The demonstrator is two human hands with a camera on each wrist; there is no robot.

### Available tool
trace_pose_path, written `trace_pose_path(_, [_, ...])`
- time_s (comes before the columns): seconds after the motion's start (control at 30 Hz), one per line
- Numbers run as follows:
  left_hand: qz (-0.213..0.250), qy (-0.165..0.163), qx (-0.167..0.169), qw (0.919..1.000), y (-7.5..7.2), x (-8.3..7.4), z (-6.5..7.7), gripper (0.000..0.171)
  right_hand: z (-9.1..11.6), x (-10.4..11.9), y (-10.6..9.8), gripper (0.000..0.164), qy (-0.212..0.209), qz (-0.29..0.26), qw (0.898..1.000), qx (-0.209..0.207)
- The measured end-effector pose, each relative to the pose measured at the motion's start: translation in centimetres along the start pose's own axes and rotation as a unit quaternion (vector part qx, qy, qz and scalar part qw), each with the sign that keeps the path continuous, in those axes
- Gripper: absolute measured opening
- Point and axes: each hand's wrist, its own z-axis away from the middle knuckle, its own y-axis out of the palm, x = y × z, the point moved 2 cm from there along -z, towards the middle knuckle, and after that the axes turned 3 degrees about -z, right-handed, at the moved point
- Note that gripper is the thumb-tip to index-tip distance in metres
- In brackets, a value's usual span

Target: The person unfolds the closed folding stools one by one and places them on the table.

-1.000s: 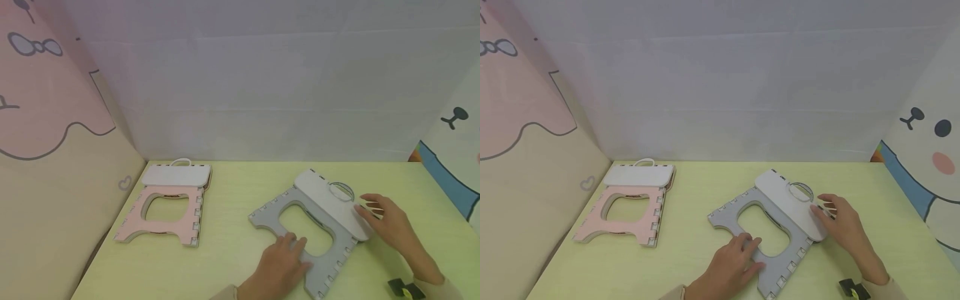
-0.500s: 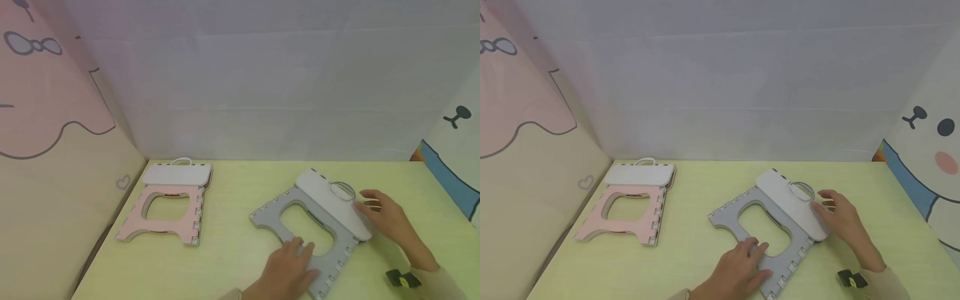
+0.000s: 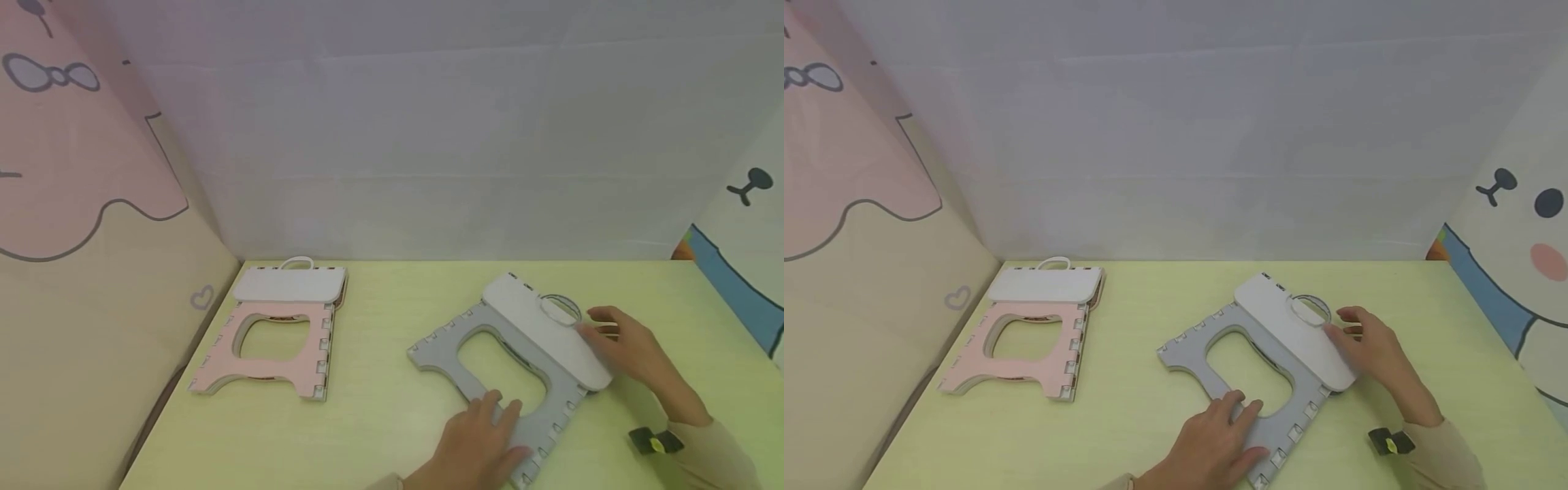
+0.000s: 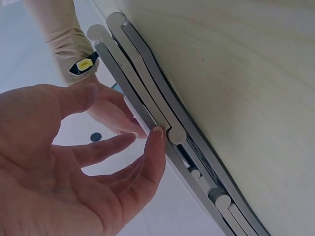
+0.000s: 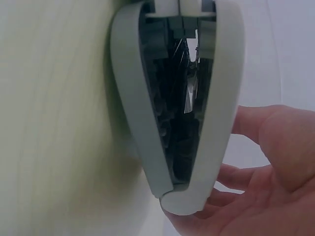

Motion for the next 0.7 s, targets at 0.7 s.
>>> trace_pose_path(0.7, [-0.087,0.018,-0.049,0.9949,1.1,-1.2,-0.5,0.051,-1.1,0.6,0.3,0.059,0.012,0.015,0.999,0.031])
